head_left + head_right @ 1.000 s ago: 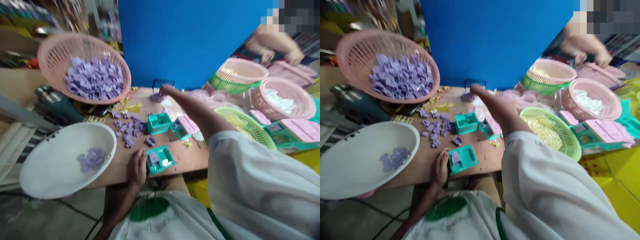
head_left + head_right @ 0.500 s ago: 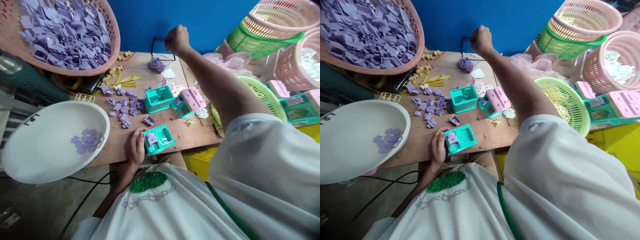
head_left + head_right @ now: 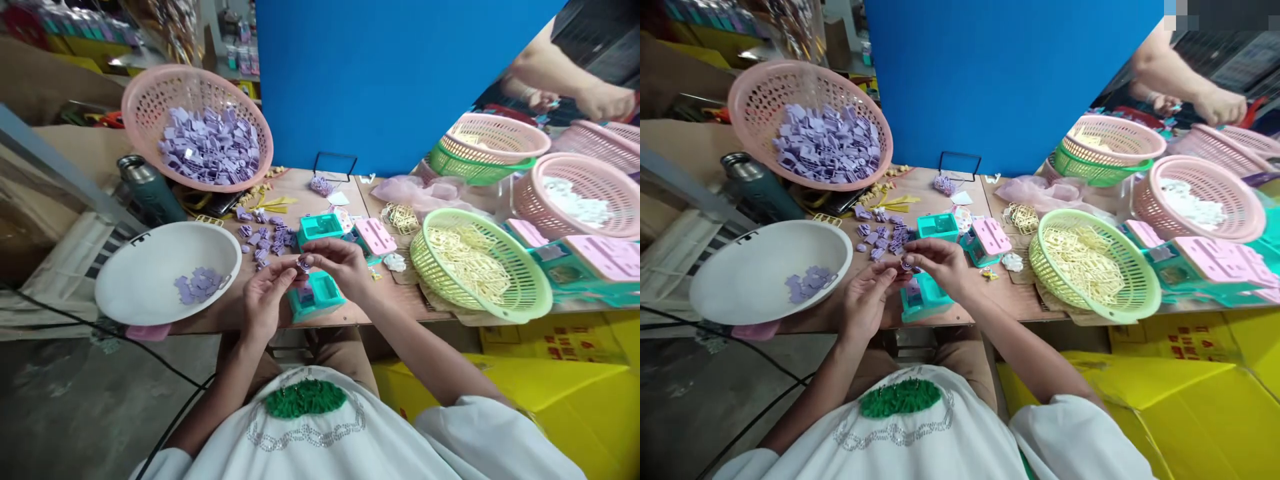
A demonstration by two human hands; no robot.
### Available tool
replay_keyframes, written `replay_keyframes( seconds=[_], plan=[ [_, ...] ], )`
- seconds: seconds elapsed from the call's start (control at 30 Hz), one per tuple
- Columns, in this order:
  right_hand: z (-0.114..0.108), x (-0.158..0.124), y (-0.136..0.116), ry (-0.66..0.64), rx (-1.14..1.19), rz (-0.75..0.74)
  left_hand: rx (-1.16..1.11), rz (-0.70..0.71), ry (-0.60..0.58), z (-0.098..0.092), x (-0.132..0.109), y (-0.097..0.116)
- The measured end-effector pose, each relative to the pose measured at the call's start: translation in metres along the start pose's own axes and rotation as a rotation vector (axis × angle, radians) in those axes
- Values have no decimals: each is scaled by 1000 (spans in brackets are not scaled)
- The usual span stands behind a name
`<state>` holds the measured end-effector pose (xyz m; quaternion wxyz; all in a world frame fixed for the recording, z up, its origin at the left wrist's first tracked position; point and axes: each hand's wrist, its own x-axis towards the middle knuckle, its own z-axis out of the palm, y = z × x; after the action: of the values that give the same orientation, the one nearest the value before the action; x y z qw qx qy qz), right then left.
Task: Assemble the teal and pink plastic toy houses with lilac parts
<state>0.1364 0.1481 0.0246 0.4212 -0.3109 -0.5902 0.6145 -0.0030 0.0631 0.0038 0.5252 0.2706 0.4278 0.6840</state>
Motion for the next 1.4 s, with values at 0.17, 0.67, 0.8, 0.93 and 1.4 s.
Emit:
replay_keyframes(
  seconds=[0.17, 0.67, 0.8, 0.93, 1.4],
  plan=[
    [15, -13, 3, 40, -171, -271, -100, -56, 48, -1, -7, -1],
    [12, -26, -10, -11, -453, -341, -201, -3, 44, 1, -13, 2],
    [13, -28, -24, -60, -648, -427, -95, 77, 11, -1, -11, 1],
    [6, -28, -36, -146, -798, -353, 239, 253, -80, -19, -8, -13],
    [0, 3, -43, -474, -960, 511, 726, 457, -213, -37, -11, -80]
  ],
)
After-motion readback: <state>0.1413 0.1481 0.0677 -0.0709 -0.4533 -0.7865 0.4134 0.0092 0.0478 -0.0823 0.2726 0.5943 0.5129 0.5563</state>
